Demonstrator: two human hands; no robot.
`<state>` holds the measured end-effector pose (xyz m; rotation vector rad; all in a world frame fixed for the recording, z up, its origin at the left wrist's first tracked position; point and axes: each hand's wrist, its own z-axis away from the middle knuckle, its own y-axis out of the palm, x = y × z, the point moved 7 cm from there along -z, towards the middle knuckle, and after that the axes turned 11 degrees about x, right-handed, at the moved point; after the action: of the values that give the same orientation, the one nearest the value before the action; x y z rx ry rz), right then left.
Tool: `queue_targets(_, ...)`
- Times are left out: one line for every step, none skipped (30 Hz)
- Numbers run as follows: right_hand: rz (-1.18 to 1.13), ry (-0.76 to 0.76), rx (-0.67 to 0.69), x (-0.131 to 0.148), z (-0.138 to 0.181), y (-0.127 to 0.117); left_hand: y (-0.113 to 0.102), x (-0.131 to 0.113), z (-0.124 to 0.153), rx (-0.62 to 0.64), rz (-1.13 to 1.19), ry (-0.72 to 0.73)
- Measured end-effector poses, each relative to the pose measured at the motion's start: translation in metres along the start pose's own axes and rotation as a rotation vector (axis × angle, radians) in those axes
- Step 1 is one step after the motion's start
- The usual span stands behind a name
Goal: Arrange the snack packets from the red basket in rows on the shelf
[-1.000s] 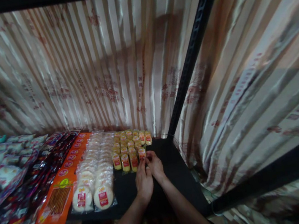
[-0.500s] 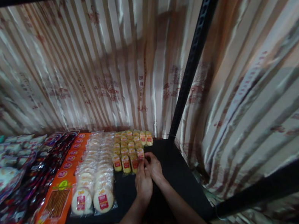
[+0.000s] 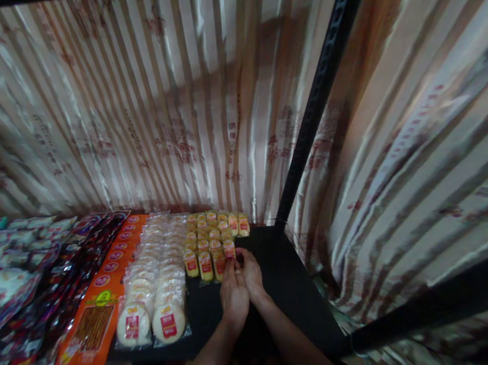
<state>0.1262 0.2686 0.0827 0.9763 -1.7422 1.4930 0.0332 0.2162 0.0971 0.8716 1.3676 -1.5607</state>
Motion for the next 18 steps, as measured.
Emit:
queue_targets(-0.008,-0.004,0.005,-0.001,0.000,0.001,0.000,0.000,0.000,-0.002,-0.004,-0.004)
queue_targets(-0.015,-0.011,0.014,-0.001,-0.001,0.002,0.000,0.000,-0.001,-0.003,-0.008,-0.007)
queue_targets(-0.018,-0.019,0.026,-0.001,-0.001,0.004,-0.001,-0.001,-0.001,-0.003,-0.012,-0.008)
queue_targets(-0.020,-0.028,0.039,-0.001,-0.002,0.004,-0.002,-0.002,-0.001,-0.003,-0.014,-0.008)
queue_targets(-0.019,-0.034,0.051,-0.001,-0.003,0.005,-0.002,-0.004,0.000,-0.003,-0.014,-0.007)
queue_targets(-0.015,-0.037,0.058,-0.001,-0.003,0.005,-0.003,-0.006,0.001,-0.002,-0.014,-0.007)
queue_targets(-0.008,-0.035,0.060,-0.001,-0.003,0.004,-0.004,-0.008,0.002,-0.002,-0.016,-0.007)
queue_targets(0.001,-0.028,0.058,-0.001,-0.003,0.003,-0.005,-0.010,0.004,0.001,-0.020,-0.003)
queue_targets(0.014,-0.017,0.053,-0.001,-0.001,0.001,-0.006,-0.013,0.007,0.004,-0.028,0.005)
queue_targets(0.028,-0.004,0.048,-0.001,0.001,-0.001,-0.007,-0.015,0.010,0.008,-0.037,0.017)
queue_targets(0.041,0.009,0.044,-0.001,0.003,-0.002,-0.007,-0.017,0.013,0.014,-0.047,0.029)
queue_targets(0.053,0.027,0.038,0.000,0.007,-0.004,-0.008,-0.018,0.017,0.019,-0.057,0.039)
queue_targets(0.063,0.034,0.034,0.001,0.011,-0.006,-0.008,-0.019,0.021,0.024,-0.064,0.040)
queue_targets(0.072,0.039,0.031,0.003,0.016,-0.008,-0.008,-0.018,0.026,0.028,-0.074,0.036)
queue_targets(0.078,0.043,0.031,0.005,0.022,-0.010,-0.008,-0.016,0.030,0.030,-0.085,0.031)
queue_targets(0.079,0.047,0.033,0.007,0.028,-0.012,-0.008,-0.015,0.035,0.032,-0.094,0.026)
queue_targets(0.077,0.054,0.037,0.008,0.035,-0.013,-0.008,-0.013,0.040,0.035,-0.100,0.024)
queue_targets(0.071,0.062,0.040,0.009,0.043,-0.014,-0.007,-0.011,0.046,0.040,-0.101,0.025)
